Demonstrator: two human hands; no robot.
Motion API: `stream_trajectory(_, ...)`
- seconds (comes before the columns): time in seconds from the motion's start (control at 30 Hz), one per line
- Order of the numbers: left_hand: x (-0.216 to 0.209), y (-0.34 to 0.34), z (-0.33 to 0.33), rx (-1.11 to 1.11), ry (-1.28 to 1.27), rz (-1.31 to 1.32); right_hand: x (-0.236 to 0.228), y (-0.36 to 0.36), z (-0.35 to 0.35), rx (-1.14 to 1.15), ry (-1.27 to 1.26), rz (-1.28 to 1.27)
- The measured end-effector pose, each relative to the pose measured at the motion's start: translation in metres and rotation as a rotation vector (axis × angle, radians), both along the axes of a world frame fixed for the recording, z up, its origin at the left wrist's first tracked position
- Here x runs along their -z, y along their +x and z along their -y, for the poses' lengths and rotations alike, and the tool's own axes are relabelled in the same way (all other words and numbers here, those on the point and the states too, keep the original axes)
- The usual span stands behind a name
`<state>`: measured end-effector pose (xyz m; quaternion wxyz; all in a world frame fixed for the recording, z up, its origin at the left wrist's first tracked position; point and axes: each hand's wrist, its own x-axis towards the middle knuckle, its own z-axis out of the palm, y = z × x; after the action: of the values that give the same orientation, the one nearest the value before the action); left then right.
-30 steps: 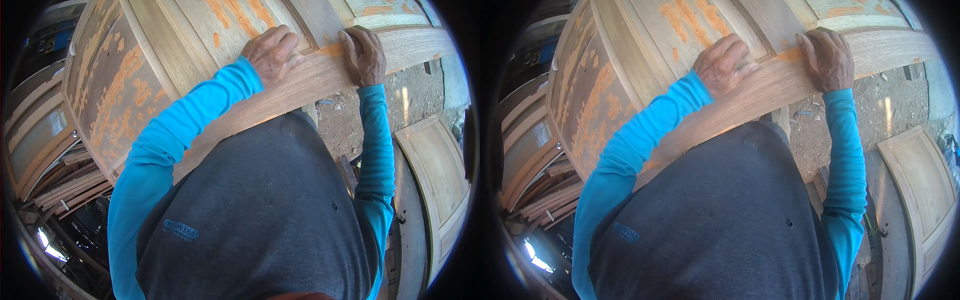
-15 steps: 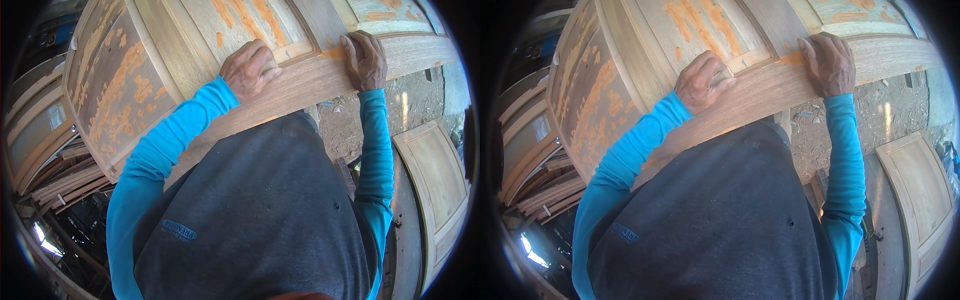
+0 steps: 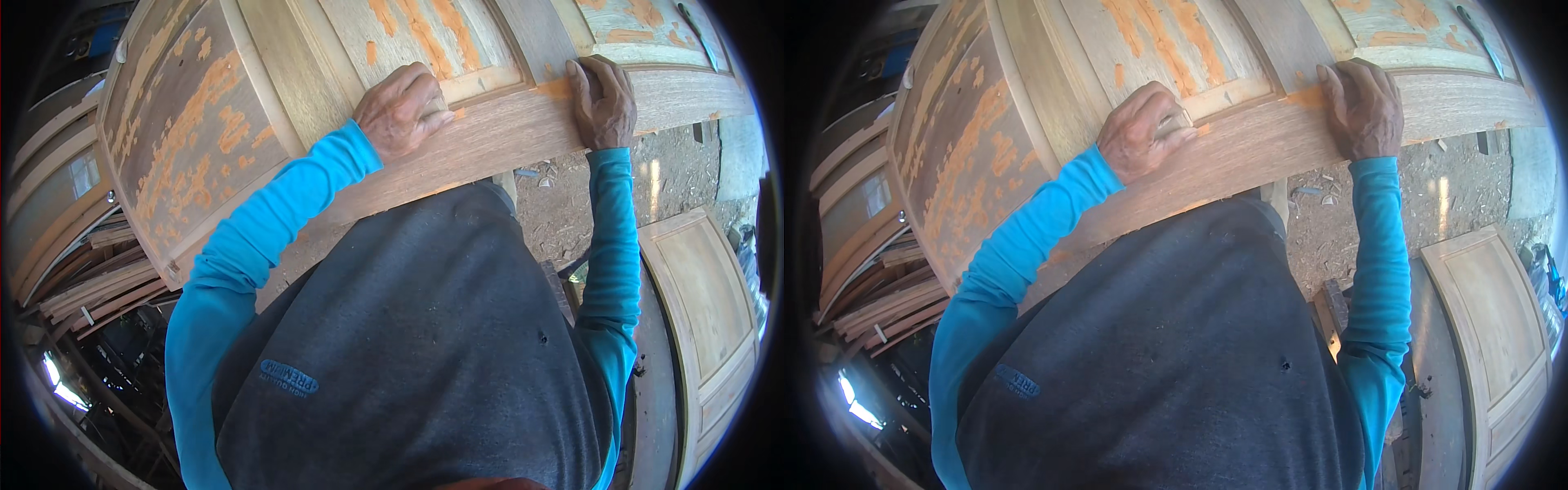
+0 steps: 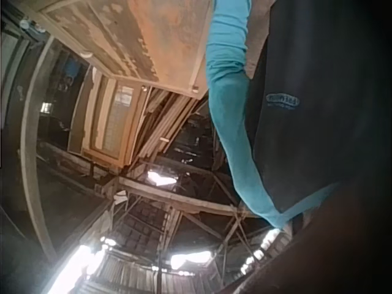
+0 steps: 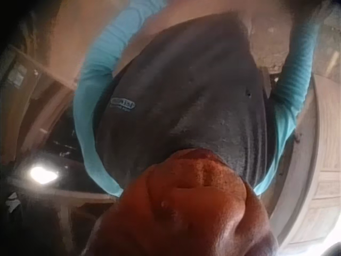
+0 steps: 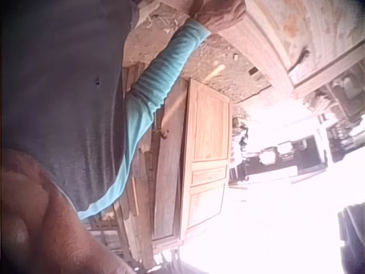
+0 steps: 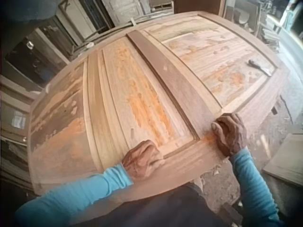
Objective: The person sands the surface and edges of a large wooden door using a sanding block and a scraper.
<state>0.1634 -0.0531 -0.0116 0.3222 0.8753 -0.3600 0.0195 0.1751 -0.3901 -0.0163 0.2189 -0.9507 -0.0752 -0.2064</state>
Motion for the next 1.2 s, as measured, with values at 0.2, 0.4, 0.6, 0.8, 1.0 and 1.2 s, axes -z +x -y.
stream_trajectory(0.2,0.011,0.037,0.076,-0.009,-0.092,0.163,0.002,0.005,-0.007,-0.020,0.040,-0.005)
stream_trajectory(0.4,-0.006,-0.002,-0.001,-0.009,0.035,-0.048,0.004,-0.002,0.002,0.003,0.052,0.003)
stream_trajectory(0.6,-0.014,-0.012,0.024,0.048,-0.074,0.027,-0.002,0.001,-0.004,-0.001,0.020,0.013)
stream_trajectory(0.8,-0.020,0.021,0.004,-0.103,-0.052,-0.078,0.001,0.001,-0.005,-0.008,0.076,-0.028)
stream_trajectory(1.0,-0.027,-0.007,-0.085,-0.234,0.005,-0.221,0.002,0.001,-0.001,0.017,0.043,-0.013)
stream_trajectory(1.2,-0.025,-0.034,-0.069,-0.187,0.018,-0.170,0.002,0.000,0.000,0.005,0.025,-0.034)
